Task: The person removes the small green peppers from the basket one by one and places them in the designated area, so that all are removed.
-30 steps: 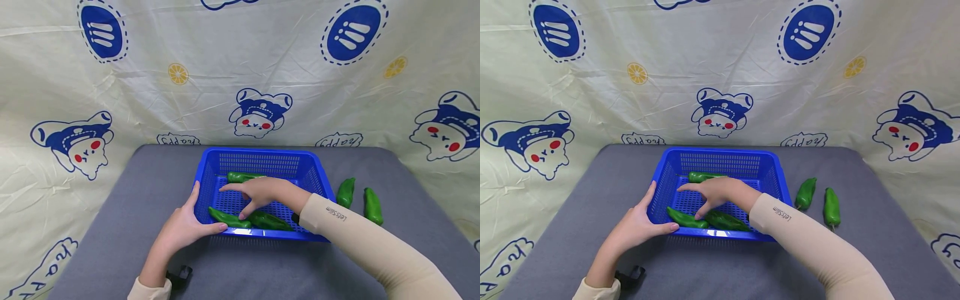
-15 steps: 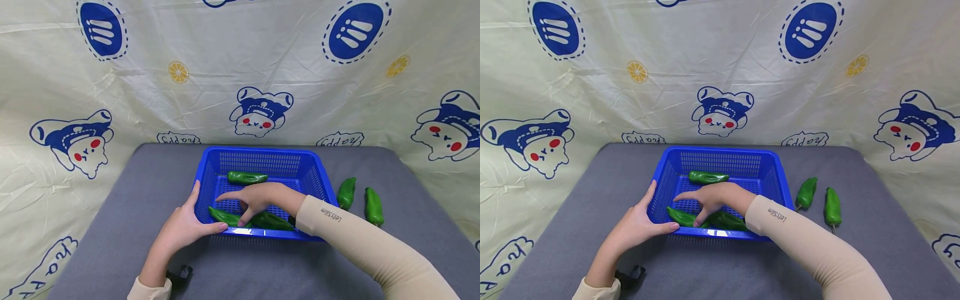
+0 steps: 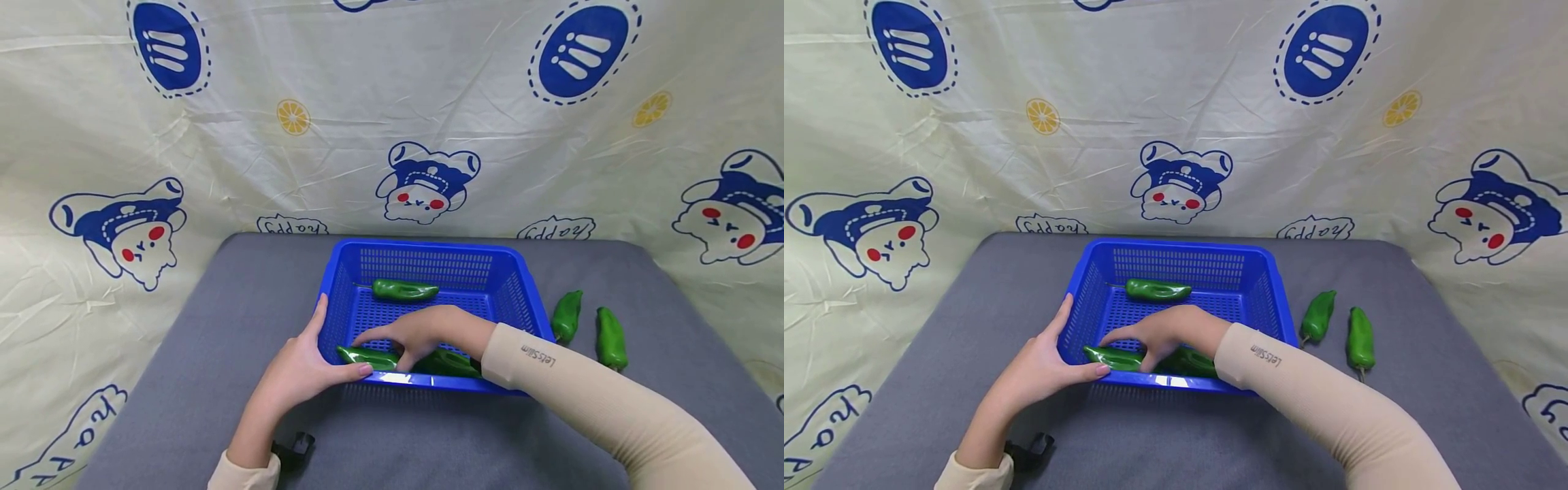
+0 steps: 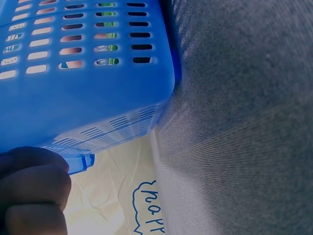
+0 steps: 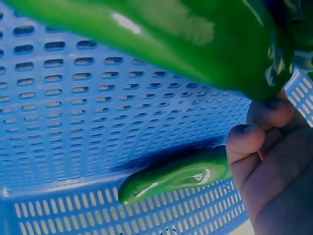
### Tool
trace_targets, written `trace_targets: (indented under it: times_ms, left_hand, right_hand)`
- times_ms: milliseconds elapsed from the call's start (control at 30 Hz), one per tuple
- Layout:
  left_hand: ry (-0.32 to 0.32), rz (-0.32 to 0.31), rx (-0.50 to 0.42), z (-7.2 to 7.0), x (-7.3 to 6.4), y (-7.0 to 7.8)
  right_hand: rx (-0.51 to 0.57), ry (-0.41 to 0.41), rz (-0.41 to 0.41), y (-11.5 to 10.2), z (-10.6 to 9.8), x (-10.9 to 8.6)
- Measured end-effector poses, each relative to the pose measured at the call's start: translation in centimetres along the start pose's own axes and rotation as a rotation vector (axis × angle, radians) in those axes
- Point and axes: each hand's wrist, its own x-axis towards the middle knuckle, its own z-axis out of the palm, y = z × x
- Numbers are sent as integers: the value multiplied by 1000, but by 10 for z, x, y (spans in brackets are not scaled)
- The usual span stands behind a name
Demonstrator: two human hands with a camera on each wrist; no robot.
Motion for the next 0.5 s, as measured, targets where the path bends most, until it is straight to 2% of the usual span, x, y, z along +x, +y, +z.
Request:
trace_targets:
  times_ms: [200, 500]
  left_hand:
    - [-4, -3, 1, 0, 0, -1]
    - [0, -6, 3, 2, 0, -1]
  right_hand:
    - [-38, 19, -21, -3, 1, 5]
    - [-102, 78, -106, -5, 2, 14]
